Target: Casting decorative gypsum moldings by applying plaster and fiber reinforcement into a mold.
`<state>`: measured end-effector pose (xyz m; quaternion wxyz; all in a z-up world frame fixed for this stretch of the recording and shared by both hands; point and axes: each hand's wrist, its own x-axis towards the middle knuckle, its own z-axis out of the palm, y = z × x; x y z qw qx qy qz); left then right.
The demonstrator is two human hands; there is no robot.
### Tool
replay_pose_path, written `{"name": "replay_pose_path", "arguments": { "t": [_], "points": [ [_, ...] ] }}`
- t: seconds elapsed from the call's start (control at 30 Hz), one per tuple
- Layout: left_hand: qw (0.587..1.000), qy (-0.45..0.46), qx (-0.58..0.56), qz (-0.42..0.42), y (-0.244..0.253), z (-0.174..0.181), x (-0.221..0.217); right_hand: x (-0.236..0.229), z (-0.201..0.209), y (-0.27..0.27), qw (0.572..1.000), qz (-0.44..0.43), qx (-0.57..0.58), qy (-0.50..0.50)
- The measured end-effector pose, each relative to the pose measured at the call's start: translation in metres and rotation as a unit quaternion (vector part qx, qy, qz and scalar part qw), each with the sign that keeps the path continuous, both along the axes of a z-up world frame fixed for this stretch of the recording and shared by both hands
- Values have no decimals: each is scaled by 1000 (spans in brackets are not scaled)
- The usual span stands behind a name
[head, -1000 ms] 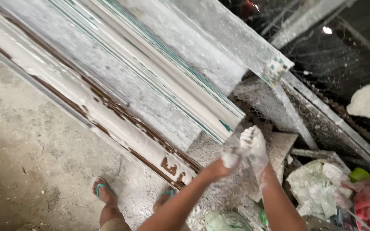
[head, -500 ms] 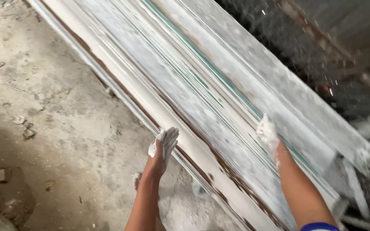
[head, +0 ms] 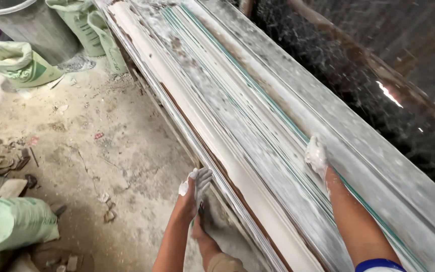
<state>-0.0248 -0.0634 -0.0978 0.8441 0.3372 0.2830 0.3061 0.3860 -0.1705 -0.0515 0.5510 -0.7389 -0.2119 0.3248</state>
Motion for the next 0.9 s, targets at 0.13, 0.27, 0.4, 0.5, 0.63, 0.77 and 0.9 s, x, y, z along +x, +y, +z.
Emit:
{"name": "replay_pose_path", "arguments": {
  "t": [0.13,0.27,0.4,0.5,0.63,0.77,0.9],
  "points": [
    [999,-44,-6,13,164,-56,33,36,2,165,996,13,-45,-77],
    [998,-47,37,35,287,-29,32,53,-14,299,984,40,-110,-133],
    [996,-53,-6,74,408,18,32,114,-57,433,966,55,-154,-201],
    [992,-82,-67,73,502,20,38,118,-17,561,944,65,-122,-299],
    [988,-111,-89,61,648,8,48,99,-31,725,877,103,-74,-463],
    [996,-60,-40,55,769,-5,62,105,-64,853,778,158,-40,-607],
    [997,-48,-29,46,874,17,64,73,-22,968,843,161,-29,-512]
  ]
}}
